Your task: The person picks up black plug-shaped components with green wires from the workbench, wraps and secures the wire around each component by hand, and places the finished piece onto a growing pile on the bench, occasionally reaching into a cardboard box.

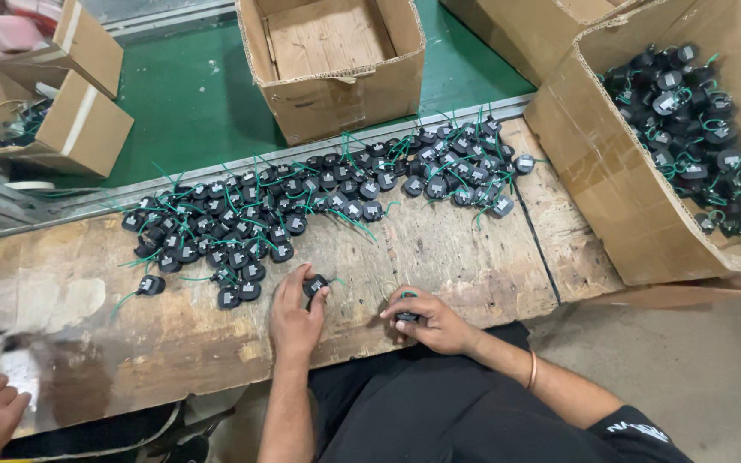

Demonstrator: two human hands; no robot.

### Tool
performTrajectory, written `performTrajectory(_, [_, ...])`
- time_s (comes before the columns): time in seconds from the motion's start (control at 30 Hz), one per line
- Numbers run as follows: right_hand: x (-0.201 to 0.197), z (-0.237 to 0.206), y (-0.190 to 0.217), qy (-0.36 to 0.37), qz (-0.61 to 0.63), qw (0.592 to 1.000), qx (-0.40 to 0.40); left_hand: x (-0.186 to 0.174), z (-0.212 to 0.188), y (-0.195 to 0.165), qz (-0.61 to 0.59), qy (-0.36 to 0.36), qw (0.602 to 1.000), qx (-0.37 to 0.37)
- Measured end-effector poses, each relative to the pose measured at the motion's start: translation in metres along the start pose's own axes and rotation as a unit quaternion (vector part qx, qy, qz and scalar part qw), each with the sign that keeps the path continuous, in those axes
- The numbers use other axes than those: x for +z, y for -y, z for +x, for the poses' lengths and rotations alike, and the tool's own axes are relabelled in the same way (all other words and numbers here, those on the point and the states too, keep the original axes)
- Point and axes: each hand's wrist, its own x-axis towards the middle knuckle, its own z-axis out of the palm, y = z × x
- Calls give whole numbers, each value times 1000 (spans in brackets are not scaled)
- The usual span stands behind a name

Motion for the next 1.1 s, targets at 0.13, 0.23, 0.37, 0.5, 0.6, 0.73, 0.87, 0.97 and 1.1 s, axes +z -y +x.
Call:
performTrajectory(0.13, [1, -1, -1, -27, -13, 1000, 6, -5, 0, -5, 22, 36, 996, 78])
performTrajectory(0.23, [1, 0, 0, -35, -25, 999, -13, -6, 0, -7, -49, 52, 997, 33])
performTrajectory(0.37, [3, 2, 6, -52, -9, 999, 11, -4, -6, -18, -138, 25, 990, 30])
performTrajectory(0.5, [7, 4, 10, -53, -93, 994, -23, 11, -19, -49, -272, 56, 953, 123])
performTrajectory(0.6, [6, 4, 8, -35, -209, 973, -93, 27, -23, -71, -224, 78, 950, 201])
performTrajectory(0.73, [0, 2, 3, -25, -223, 967, -124, 37, -27, -82, -260, 53, 943, 200])
performTrajectory(0.87, [-3, 0, -2, -16, -197, 970, -141, 30, -30, -66, -232, 53, 941, 242])
performTrajectory(0.97, [0, 1, -4, -48, -120, 985, -118, 25, -33, -48, -257, 65, 947, 180])
performTrajectory(1.1, [3, 1, -3, -50, -194, 974, -109, 34, -42, -41, -295, 80, 941, 142])
